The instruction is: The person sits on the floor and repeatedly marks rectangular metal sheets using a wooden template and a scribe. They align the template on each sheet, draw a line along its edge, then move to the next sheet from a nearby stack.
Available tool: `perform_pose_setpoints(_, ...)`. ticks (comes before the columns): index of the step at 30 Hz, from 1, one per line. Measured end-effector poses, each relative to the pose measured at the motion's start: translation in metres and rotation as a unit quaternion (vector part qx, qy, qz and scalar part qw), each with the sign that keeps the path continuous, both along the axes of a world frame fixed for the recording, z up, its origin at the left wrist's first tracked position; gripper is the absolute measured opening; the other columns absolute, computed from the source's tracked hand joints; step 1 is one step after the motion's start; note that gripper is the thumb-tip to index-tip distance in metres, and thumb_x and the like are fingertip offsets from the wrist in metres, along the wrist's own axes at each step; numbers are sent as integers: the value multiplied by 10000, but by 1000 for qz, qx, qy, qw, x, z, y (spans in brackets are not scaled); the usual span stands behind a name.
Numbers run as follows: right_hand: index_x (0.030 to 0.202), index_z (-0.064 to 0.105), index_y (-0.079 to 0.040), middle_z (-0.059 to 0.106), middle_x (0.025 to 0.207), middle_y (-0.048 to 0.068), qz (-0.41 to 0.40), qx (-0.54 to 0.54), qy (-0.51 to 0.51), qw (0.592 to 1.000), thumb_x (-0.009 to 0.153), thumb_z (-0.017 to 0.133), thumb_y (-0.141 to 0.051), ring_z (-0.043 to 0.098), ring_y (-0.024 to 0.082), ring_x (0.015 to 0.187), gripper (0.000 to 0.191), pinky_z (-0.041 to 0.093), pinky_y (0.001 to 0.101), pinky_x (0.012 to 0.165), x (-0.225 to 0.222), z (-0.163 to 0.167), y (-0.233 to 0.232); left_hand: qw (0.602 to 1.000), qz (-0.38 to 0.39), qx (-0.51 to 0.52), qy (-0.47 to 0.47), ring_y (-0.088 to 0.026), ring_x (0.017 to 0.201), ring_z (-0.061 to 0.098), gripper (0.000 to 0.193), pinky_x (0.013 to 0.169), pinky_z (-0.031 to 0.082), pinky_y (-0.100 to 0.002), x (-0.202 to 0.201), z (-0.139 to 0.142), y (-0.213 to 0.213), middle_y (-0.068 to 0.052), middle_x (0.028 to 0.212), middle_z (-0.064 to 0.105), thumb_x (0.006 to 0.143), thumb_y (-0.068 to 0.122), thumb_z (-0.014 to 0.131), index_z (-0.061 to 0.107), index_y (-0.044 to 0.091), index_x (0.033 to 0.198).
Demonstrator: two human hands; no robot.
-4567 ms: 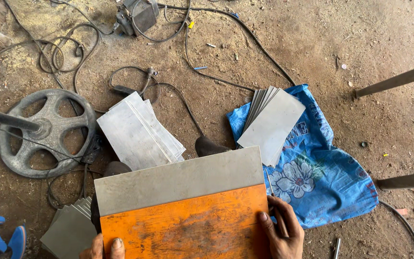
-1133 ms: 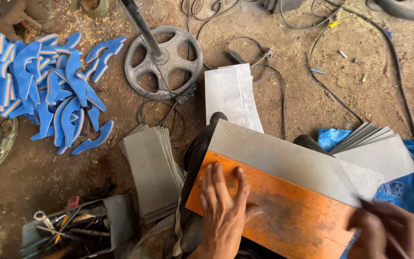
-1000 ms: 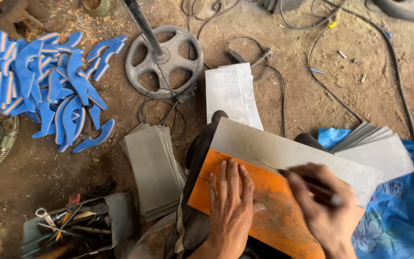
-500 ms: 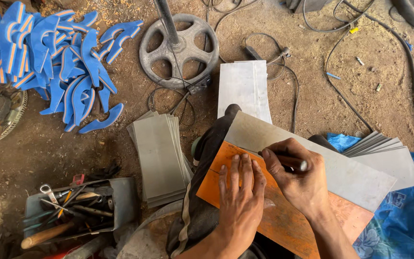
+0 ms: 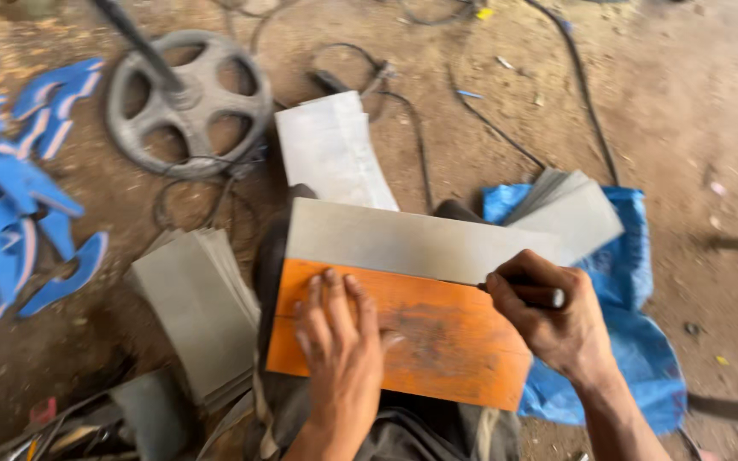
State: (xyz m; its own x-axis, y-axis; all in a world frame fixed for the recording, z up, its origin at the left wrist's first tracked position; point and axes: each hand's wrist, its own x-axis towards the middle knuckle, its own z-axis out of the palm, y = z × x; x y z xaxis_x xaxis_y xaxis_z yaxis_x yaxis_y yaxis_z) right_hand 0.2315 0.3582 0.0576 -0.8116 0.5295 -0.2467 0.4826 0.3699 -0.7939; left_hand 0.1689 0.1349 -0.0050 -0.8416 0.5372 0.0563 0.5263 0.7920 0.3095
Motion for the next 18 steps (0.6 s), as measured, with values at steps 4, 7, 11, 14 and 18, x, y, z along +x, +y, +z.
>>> perform_pose_setpoints(4, 884, 713, -6, 746, 735, 53, -46, 55, 9, 997, 868, 734, -108, 693, 77, 717, 106, 530, 261, 636, 46, 3, 43, 1000, -7, -4, 11, -495, 1363, 327, 897, 1062, 318, -693, 0, 9, 6, -332, 1472, 359, 771, 465, 739, 434, -104, 1395)
perform_pose_setpoints(7, 885, 717, -8, 751, 755, 55, -82, 50, 3, 995, 887, 728, -117, 669, 82, 727, 110, 521, 268, 650, 69, 5, 59, 1000, -13, -9, 15, -487, 1362, 321, 885, 1049, 327, -675, 2, 15, 10, -326, 1451, 348, 779, 481, 730, 438, -97, 1382)
perform_pose_setpoints(11, 889, 728, -10, 741, 733, 70, -106, 52, -20, 993, 894, 739, -138, 650, 100, 702, 128, 498, 289, 621, 82, 1, 69, 999, -8, -31, -4, -463, 1361, 314, 928, 1038, 344, -656, 6, 16, 13, -291, 1510, 343, 751, 496, 738, 442, -54, 1438)
perform_pose_setpoints(14, 900, 725, -17, 744, 744, 52, -101, 57, 3, 993, 888, 735, -146, 672, 83, 725, 131, 512, 262, 641, 87, -1, 73, 1000, -7, -28, 3, -467, 1361, 311, 954, 1037, 347, -650, 9, 14, 14, -288, 1509, 343, 737, 501, 739, 433, -52, 1451)
perform_pose_setpoints(18, 927, 745, -15, 755, 753, 66, -133, 36, -1, 991, 898, 736, -161, 647, 108, 687, 150, 484, 268, 592, 88, 1, 77, 1000, -3, -20, -6, -482, 1372, 289, 971, 1047, 325, -682, 8, 13, 13, -305, 1523, 319, 739, 499, 737, 414, -53, 1469)
